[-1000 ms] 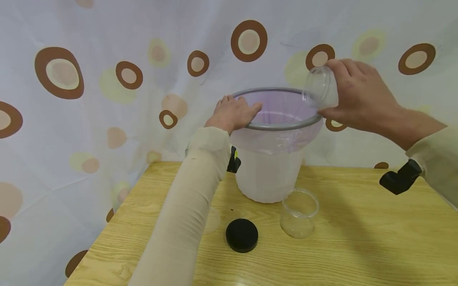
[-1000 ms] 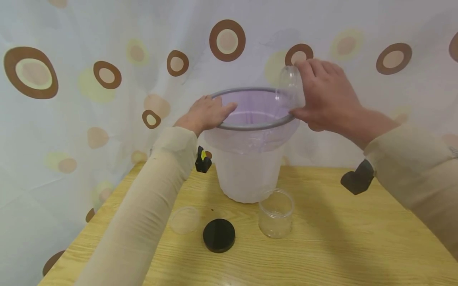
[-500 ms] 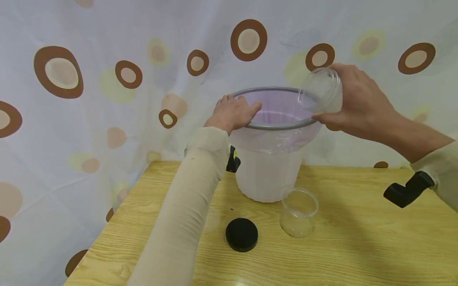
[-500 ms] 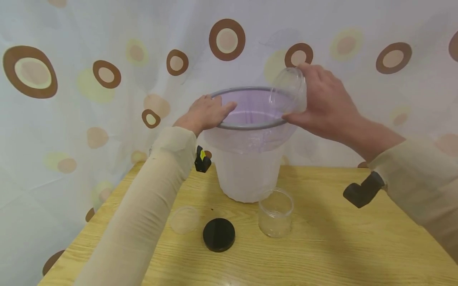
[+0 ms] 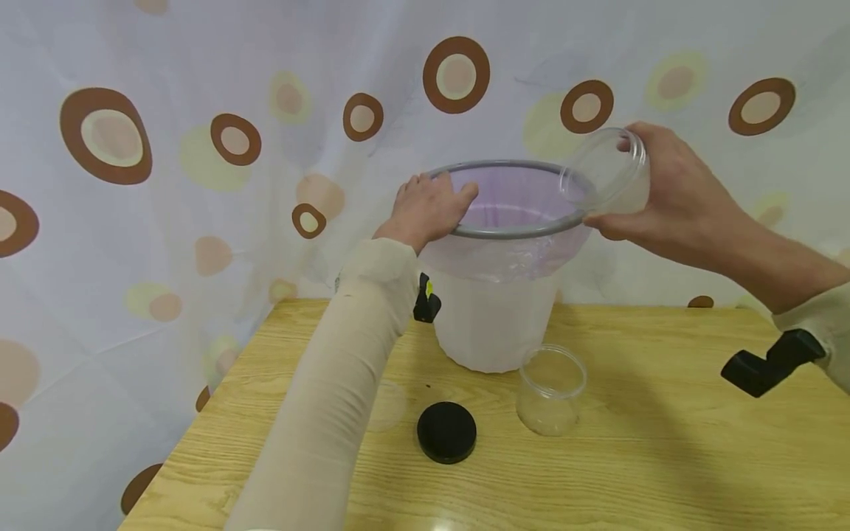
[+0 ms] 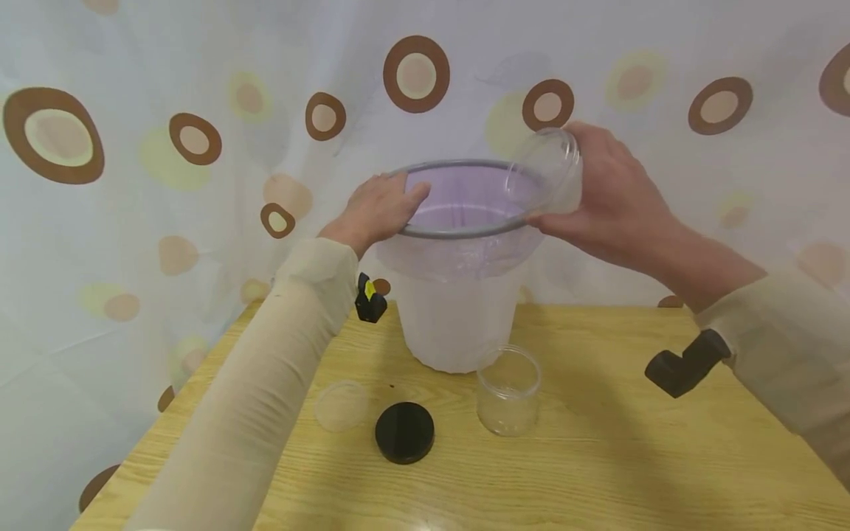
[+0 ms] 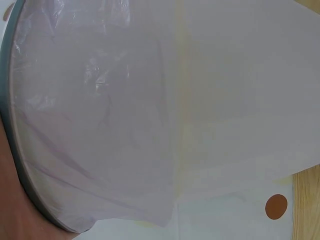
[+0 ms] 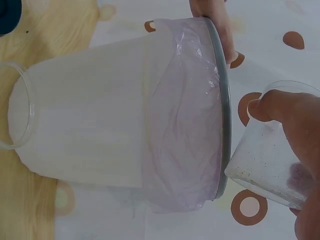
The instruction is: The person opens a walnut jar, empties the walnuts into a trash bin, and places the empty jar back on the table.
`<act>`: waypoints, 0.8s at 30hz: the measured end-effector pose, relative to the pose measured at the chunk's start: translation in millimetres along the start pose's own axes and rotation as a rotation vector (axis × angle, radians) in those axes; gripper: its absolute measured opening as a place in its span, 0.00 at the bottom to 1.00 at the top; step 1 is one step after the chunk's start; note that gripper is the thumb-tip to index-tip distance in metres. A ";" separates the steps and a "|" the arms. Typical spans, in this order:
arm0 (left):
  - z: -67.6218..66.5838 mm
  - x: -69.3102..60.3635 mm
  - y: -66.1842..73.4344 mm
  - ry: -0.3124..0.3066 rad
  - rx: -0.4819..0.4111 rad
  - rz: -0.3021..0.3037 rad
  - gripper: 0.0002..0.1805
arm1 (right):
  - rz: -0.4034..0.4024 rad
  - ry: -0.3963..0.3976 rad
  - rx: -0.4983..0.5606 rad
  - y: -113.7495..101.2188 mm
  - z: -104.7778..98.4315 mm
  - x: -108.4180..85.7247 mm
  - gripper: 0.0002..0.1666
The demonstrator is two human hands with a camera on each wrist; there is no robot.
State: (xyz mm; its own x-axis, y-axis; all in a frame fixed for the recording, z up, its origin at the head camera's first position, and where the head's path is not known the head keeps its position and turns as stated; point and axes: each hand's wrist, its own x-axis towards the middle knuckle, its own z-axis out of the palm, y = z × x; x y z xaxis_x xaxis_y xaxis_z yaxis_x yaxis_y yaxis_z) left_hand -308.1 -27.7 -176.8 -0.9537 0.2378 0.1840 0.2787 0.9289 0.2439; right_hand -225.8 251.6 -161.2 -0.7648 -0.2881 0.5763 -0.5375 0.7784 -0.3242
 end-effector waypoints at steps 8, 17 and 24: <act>-0.7 -1.4 0.2 0.003 -0.013 -0.001 0.37 | 0.123 -0.020 0.088 -4.9 1.7 -23.5 0.58; 1.3 -0.8 -1.3 0.016 0.003 0.006 0.37 | 0.153 -0.014 0.163 -6.5 10.6 -48.5 0.56; -0.2 -1.8 0.8 0.017 0.004 0.012 0.36 | 0.146 -0.013 0.233 -10.8 13.3 -61.9 0.49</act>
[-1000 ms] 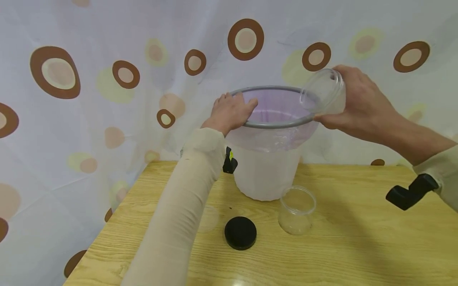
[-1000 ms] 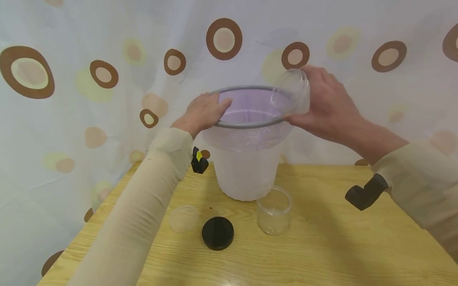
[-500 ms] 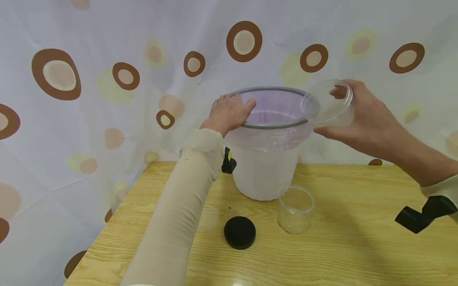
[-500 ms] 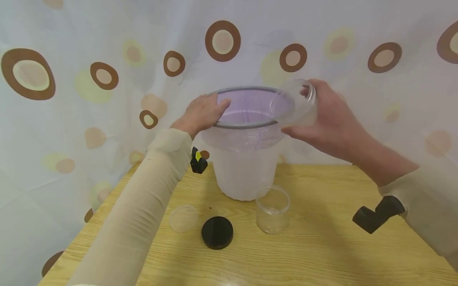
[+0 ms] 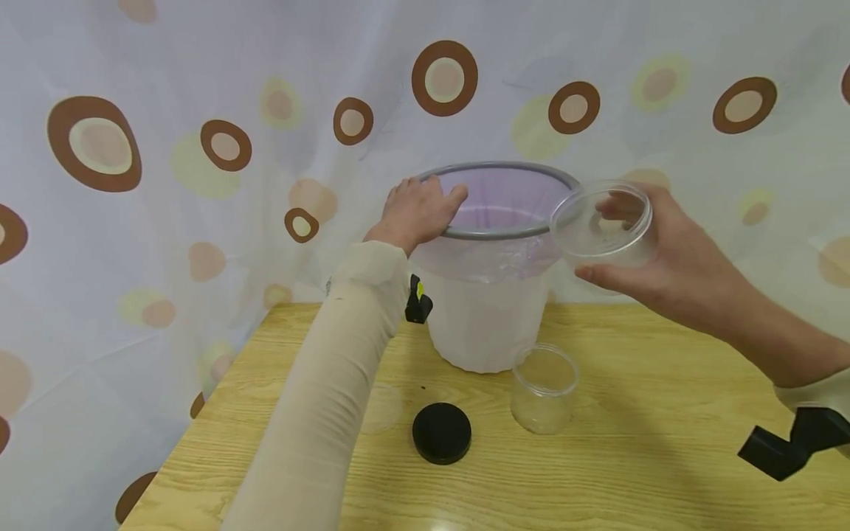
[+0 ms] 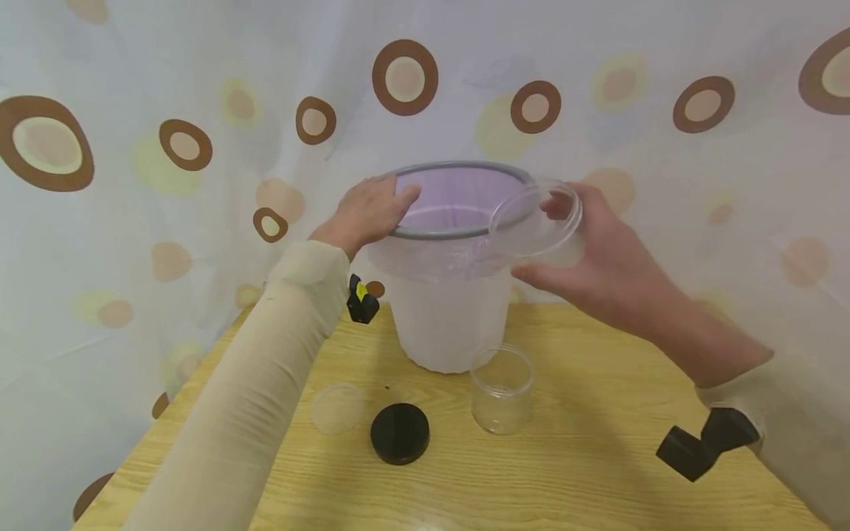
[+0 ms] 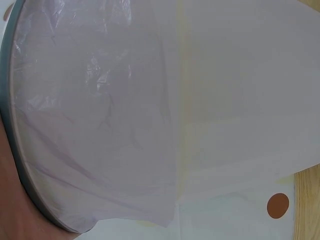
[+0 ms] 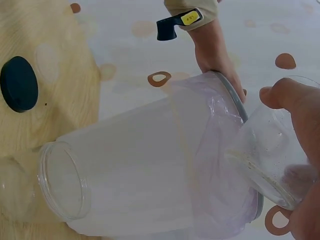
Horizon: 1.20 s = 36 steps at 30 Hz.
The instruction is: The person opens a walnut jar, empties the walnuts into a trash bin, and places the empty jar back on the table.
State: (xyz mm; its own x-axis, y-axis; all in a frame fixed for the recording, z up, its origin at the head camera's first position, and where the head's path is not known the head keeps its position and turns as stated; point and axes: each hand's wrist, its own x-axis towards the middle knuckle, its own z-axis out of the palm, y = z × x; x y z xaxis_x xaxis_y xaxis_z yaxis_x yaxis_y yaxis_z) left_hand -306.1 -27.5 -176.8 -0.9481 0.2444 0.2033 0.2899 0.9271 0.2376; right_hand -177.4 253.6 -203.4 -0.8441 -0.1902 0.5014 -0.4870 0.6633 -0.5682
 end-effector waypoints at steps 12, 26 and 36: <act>1.3 0.0 0.2 0.013 -0.003 0.002 0.33 | 0.036 -0.045 0.076 4.7 14.4 -19.3 0.47; 2.1 2.0 -0.4 0.005 0.003 -0.001 0.33 | 0.008 -0.126 0.152 8.8 30.1 -40.3 0.47; 0.4 1.0 -0.9 0.013 0.011 0.005 0.30 | -0.056 -0.186 0.156 12.1 41.0 -55.7 0.45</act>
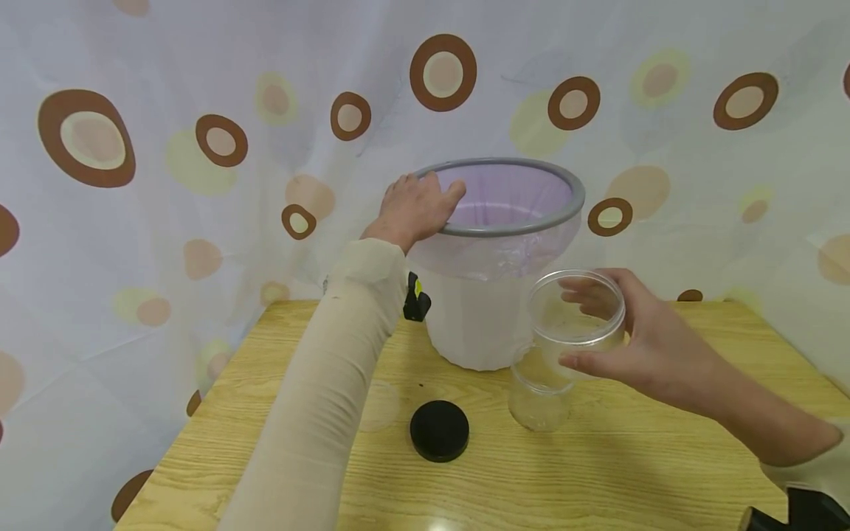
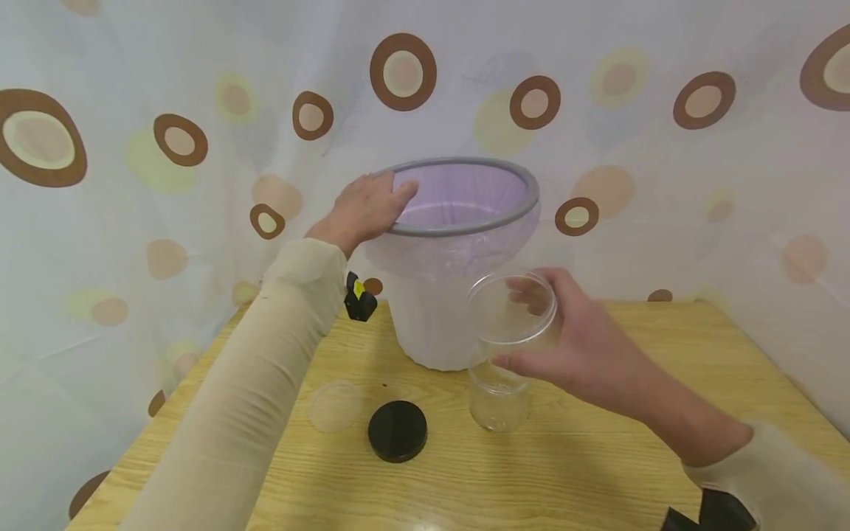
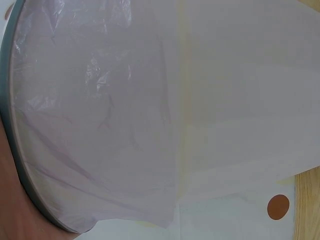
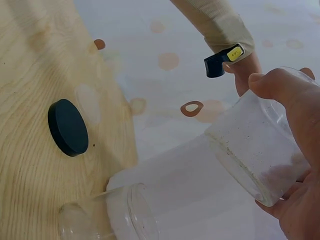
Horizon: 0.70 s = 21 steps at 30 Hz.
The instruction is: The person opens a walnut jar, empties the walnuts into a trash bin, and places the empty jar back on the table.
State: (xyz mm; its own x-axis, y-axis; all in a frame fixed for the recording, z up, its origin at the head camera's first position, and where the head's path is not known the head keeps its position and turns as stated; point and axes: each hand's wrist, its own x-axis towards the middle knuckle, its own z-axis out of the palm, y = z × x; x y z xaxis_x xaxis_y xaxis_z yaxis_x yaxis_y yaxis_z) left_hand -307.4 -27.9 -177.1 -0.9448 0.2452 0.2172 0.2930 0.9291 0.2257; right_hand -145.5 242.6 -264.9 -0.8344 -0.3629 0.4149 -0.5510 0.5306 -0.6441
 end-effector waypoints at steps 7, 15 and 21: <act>0.5 0.5 -0.6 -0.004 -0.004 -0.006 0.32 | -0.012 -0.034 0.048 -4.7 13.2 -8.2 0.44; 1.0 0.4 -0.9 -0.013 -0.005 -0.014 0.34 | 0.013 -0.066 0.066 -8.7 29.3 -19.6 0.46; 1.0 0.8 -0.4 -0.021 -0.014 -0.013 0.35 | 0.029 -0.096 0.048 -7.4 42.3 -31.2 0.47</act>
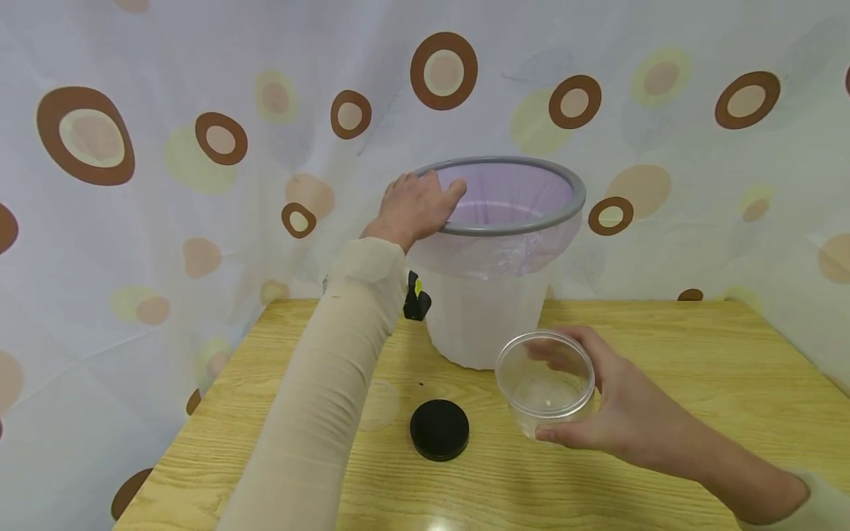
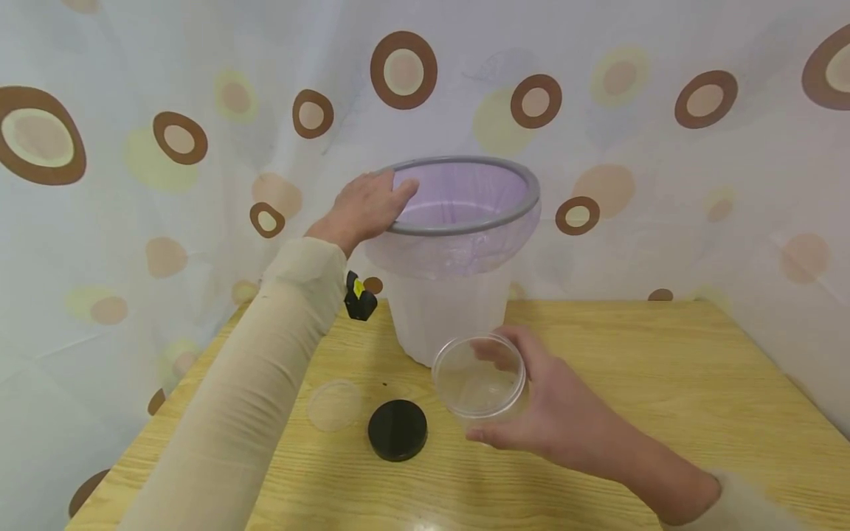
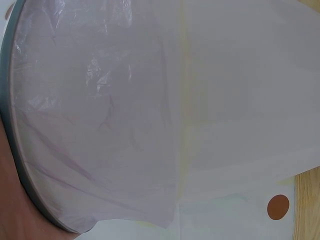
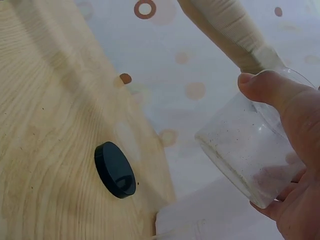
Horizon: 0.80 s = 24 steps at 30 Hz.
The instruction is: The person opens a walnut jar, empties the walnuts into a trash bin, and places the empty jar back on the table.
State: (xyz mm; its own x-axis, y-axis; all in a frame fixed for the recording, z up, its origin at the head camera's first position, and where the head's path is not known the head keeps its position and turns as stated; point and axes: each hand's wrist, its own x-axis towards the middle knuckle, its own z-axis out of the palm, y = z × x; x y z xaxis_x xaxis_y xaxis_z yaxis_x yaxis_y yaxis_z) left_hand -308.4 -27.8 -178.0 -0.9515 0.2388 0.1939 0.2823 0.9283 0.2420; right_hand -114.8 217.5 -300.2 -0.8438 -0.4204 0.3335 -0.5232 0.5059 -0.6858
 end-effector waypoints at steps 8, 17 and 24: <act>0.0 -0.6 -0.3 0.000 -0.005 0.001 0.35 | 0.010 -0.019 0.030 10.2 17.7 -9.8 0.48; -1.0 -0.1 -0.4 -0.006 0.006 -0.006 0.36 | 0.040 -0.061 0.044 20.5 39.9 -22.1 0.50; -0.8 -0.1 -0.7 -0.007 0.004 -0.002 0.36 | 0.065 -0.055 0.003 32.6 56.5 -30.4 0.51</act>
State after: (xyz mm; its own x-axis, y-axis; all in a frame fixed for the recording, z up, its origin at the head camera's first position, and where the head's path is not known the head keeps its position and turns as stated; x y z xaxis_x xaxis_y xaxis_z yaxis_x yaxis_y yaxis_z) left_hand -308.5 -28.8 -177.4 -0.9529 0.2390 0.1866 0.2799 0.9299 0.2387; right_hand -99.4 204.2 -369.3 -0.8681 -0.4274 0.2524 -0.4670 0.5310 -0.7071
